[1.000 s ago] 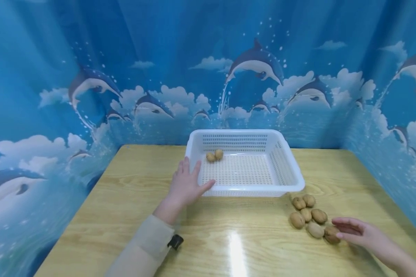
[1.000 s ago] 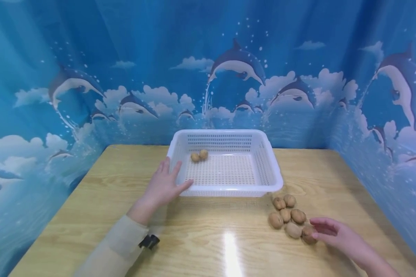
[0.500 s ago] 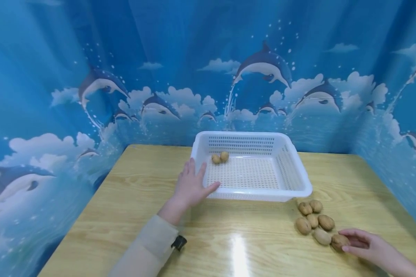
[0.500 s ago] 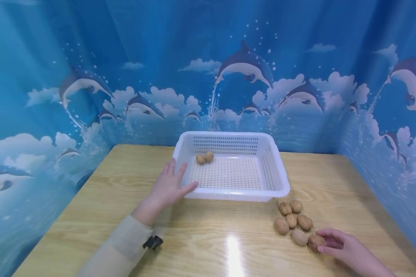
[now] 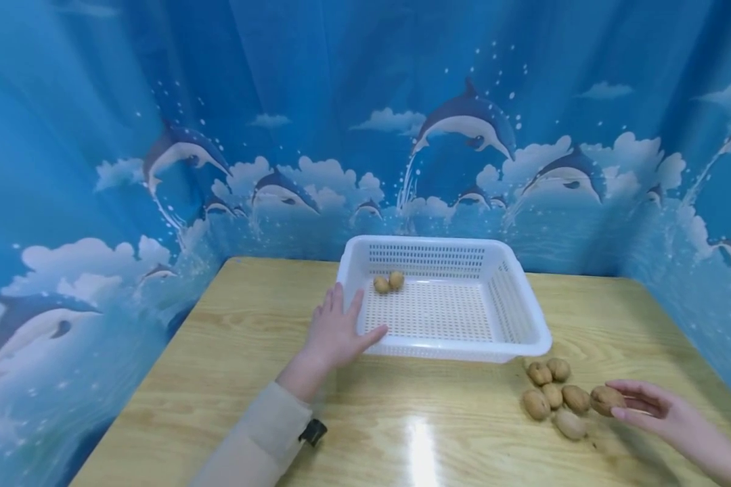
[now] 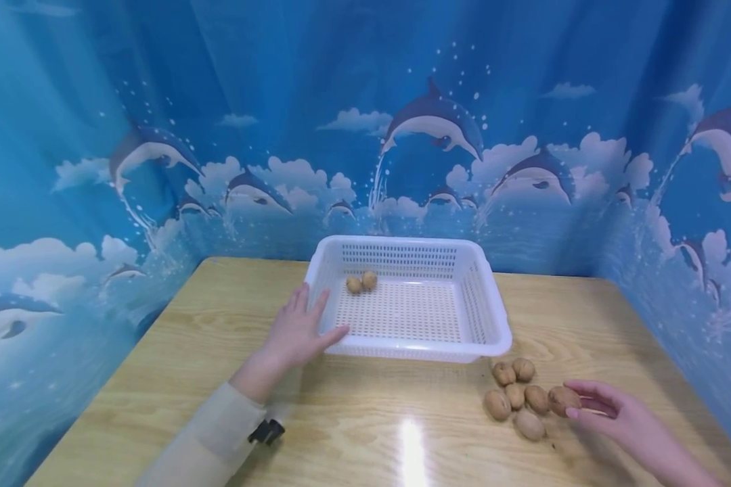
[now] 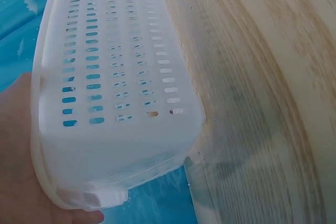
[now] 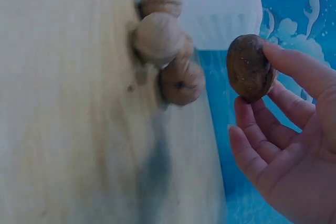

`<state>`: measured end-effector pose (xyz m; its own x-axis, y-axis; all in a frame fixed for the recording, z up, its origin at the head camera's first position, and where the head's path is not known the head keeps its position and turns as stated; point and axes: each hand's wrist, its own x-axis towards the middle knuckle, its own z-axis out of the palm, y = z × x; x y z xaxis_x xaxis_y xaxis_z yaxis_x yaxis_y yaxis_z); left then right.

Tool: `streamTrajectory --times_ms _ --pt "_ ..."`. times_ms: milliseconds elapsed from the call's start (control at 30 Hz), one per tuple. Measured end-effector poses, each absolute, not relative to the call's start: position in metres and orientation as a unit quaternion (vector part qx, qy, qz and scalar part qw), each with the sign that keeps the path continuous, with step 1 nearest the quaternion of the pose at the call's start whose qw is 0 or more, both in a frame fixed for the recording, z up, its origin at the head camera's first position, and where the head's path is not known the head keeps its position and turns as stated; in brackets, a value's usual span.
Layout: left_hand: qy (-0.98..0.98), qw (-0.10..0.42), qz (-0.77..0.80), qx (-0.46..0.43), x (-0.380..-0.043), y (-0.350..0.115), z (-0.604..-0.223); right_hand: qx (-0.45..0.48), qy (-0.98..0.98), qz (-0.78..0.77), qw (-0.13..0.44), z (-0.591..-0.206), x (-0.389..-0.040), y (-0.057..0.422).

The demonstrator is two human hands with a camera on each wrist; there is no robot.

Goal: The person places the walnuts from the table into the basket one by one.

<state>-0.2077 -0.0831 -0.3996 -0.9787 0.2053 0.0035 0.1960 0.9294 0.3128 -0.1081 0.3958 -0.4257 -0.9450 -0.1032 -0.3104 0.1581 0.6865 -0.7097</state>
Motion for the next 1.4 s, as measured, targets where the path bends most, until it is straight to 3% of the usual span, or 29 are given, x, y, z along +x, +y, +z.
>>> streamTrajectory --times_ms 367,1400 --pt "0.984 0.006 0.151 0.092 -0.206 -0.085 -0.401 -0.035 0.918 -0.383 0.097 -0.396 -0.131 0.361" --pt "0.983 0.008 0.16 0.095 -0.205 -0.085 -0.401 -0.094 0.885 -0.446 0.091 -0.346 -0.201 0.278"
